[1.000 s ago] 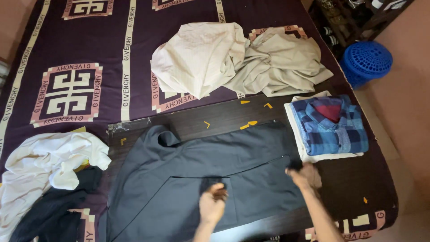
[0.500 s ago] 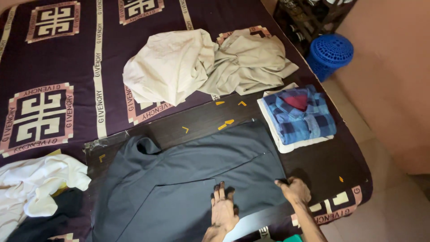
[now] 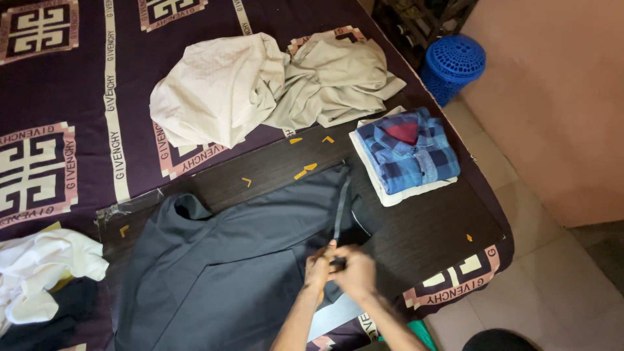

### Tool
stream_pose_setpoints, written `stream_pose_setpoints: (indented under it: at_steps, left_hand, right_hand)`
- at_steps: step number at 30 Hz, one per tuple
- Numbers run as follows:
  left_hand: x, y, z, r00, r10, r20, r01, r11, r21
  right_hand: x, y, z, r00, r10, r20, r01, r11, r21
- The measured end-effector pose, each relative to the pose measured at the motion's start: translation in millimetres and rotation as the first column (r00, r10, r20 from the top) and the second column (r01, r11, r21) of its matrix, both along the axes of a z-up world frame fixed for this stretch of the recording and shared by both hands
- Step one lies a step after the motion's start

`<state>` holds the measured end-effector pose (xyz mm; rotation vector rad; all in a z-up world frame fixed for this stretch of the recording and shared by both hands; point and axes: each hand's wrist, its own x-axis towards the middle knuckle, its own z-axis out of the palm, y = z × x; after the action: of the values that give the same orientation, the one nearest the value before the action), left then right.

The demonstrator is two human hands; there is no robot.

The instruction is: Folding a pair of dark trousers on a bed with other clothes scattered around.

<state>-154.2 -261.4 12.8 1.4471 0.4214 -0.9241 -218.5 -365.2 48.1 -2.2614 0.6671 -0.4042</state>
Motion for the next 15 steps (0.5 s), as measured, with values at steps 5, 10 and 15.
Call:
stream_pose_setpoints:
  at_steps: [5,10,15]
  left_hand:
    - [9.9,18.5,-45.4,0.976,0.176,0.131,-0.183,0.982,0.046]
    - [18.2,27.7,-61.6,0.966,0.173,0.193,-0.196,0.975,0.107]
    - [25.7,27.0,-41.4,0.926,0.177,0.334,-0.232,0.964,0.130]
  right_hand:
    - [-3.1,35.0,27.8,0.957,0.278,0.082,-0.289,0.932,0.216]
    - [-27.6,-18.4,-20.7,0.998,-0.061,-0.014,0.062,0.936,0.347]
    - [-17.5,-89.6,-84.6,0.883,-0.240,-0.404,0.469,0.406,0.785]
